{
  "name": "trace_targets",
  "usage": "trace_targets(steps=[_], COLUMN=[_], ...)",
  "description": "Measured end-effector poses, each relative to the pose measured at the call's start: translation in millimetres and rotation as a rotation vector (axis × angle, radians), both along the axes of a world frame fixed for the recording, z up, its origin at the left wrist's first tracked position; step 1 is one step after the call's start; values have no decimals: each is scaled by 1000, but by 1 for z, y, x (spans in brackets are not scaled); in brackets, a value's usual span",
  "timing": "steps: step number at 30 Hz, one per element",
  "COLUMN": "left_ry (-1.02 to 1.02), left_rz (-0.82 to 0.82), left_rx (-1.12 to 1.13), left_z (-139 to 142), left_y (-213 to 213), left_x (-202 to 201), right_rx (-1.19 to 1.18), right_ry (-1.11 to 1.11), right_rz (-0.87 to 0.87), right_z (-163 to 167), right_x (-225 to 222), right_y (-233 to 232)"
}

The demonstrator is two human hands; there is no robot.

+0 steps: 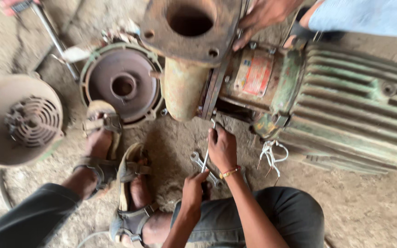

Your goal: The person sits on the ground and uses wrenches to loosen and remove bolts securing a water pump housing to an electric motor, while a second person steadies the assembly. The person works around the flange, repositioning the wrench on successive bolts, and at the end lifts the pump housing away from the motor.

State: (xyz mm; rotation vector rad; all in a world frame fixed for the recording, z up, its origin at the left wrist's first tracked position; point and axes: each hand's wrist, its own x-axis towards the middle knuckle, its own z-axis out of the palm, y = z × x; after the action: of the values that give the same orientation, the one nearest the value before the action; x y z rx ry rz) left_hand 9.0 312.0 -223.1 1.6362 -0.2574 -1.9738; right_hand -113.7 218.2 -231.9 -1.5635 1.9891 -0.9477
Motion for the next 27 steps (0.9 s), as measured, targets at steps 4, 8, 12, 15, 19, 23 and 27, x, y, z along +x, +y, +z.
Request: trace_targets(steps=[4, 8, 12, 15, 19, 23, 27], left_ry=[-59, -253, -150, -800, -1355, -1314, -1097], left_rz=[24, -98, -88, -357, -211, -80, 14], left_rx=[143, 164, -59, -338, -1105, -1648, -1736], left_z=[24, 80, 134, 156, 160, 149, 144], left_y=[-10, -21, -37, -27, -21, -43, -57], left_x=[-3, -7, -10, -22, -22, -18, -27], right_rx=[-35, 473, 469, 495, 523, 380, 439], right_ry=[-194, -1076, -1558, -1699, -1515, -1521, -1337], right_rz=[-176, -224, -32, -16, -100, 17, -76], right_z=[14, 44, 71, 79, 79, 69, 49], right_x=[20, 20, -9, -15, -10, -13, -24], right_y=[11, 27, 24, 26, 31, 34, 18])
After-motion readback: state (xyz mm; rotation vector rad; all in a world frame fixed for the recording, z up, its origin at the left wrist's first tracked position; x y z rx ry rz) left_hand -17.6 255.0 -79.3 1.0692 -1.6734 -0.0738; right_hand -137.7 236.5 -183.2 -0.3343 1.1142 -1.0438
